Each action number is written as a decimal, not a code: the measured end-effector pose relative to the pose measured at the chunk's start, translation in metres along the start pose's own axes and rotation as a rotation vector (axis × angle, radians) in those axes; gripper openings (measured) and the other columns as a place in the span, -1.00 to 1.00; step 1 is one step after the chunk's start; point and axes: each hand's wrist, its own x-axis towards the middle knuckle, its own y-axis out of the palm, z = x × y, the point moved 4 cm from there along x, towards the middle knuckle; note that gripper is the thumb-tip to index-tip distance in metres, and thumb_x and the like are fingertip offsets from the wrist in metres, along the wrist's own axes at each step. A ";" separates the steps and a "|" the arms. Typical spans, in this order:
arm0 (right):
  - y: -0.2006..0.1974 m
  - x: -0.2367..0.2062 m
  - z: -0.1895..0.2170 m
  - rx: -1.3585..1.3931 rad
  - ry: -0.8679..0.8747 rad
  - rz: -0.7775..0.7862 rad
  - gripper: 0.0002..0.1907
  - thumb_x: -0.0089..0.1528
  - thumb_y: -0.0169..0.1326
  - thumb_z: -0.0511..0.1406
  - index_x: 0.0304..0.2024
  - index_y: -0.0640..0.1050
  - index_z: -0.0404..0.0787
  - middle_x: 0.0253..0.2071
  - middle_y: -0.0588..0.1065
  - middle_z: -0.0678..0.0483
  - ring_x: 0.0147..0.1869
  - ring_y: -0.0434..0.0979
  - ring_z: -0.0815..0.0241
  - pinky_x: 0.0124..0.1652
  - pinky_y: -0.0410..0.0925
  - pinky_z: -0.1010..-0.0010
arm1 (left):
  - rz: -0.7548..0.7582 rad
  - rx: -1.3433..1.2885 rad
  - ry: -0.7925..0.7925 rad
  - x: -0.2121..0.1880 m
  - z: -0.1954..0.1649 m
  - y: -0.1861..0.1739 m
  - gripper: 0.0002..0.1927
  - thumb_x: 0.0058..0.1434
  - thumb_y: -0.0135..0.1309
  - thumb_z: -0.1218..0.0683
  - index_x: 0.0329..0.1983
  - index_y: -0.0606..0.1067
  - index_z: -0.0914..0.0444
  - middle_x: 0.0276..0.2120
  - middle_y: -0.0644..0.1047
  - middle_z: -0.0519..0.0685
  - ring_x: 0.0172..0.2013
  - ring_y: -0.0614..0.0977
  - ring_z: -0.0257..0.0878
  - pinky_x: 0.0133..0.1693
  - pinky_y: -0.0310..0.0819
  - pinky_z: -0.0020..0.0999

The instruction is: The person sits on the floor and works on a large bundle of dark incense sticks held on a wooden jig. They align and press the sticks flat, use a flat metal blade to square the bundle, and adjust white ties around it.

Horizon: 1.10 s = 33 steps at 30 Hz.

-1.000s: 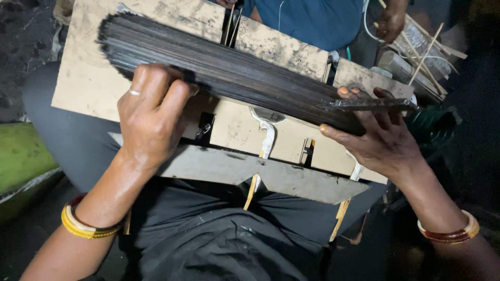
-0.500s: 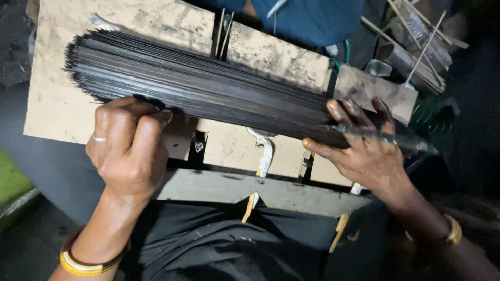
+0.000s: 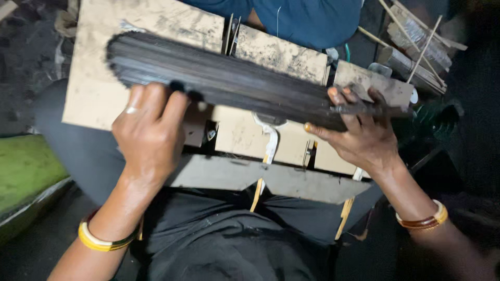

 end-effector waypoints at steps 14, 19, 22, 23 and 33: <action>-0.059 -0.010 0.148 0.492 0.461 -0.045 -0.20 0.02 0.38 -0.05 0.19 0.46 -0.33 0.11 0.44 -0.15 0.20 0.40 -0.17 0.20 0.27 -0.01 | 0.344 -0.417 0.353 -0.074 -0.080 0.020 -0.24 -0.10 0.31 -0.03 0.18 0.43 0.34 -0.02 0.49 0.08 0.03 0.51 0.00 0.03 0.31 -0.06; -0.060 -0.011 0.146 0.446 0.507 -0.084 -0.34 -0.06 0.40 -0.07 -0.07 0.52 -0.35 -0.13 0.47 -0.16 -0.02 0.47 -0.20 0.00 0.34 0.02 | 0.196 -0.427 0.403 -0.081 -0.077 0.016 -0.39 -0.05 0.23 0.02 0.10 0.44 0.28 -0.12 0.49 0.02 0.01 0.52 -0.06 0.04 0.32 -0.13; -0.061 -0.014 0.143 0.277 0.478 -0.059 -0.34 -0.06 0.43 0.04 -0.23 0.51 -0.34 -0.30 0.49 -0.13 -0.18 0.53 -0.10 -0.15 0.42 0.17 | 0.062 -0.313 0.558 -0.085 -0.075 0.007 -0.59 0.25 0.15 0.03 0.14 0.45 0.22 -0.18 0.45 -0.07 -0.07 0.49 -0.20 -0.05 0.32 -0.27; -0.059 -0.016 0.141 0.293 0.480 -0.008 -0.41 -0.03 0.41 0.01 -0.28 0.51 -0.31 -0.38 0.49 -0.09 -0.27 0.54 -0.04 -0.23 0.40 0.21 | 0.021 -0.264 0.620 -0.087 -0.074 0.005 -0.68 0.38 0.12 0.05 0.16 0.45 0.19 -0.19 0.43 -0.11 -0.09 0.48 -0.25 -0.07 0.31 -0.33; -0.050 -0.012 0.141 0.243 0.419 -0.154 -0.71 0.19 0.34 -0.18 -0.25 0.62 -0.28 -0.40 0.57 0.01 -0.32 0.59 0.10 -0.32 0.37 0.37 | 0.002 -0.255 0.490 -0.050 0.030 -0.018 -0.77 0.30 0.09 0.16 0.02 0.47 0.25 -0.21 0.49 -0.05 -0.16 0.57 -0.09 -0.10 0.45 -0.23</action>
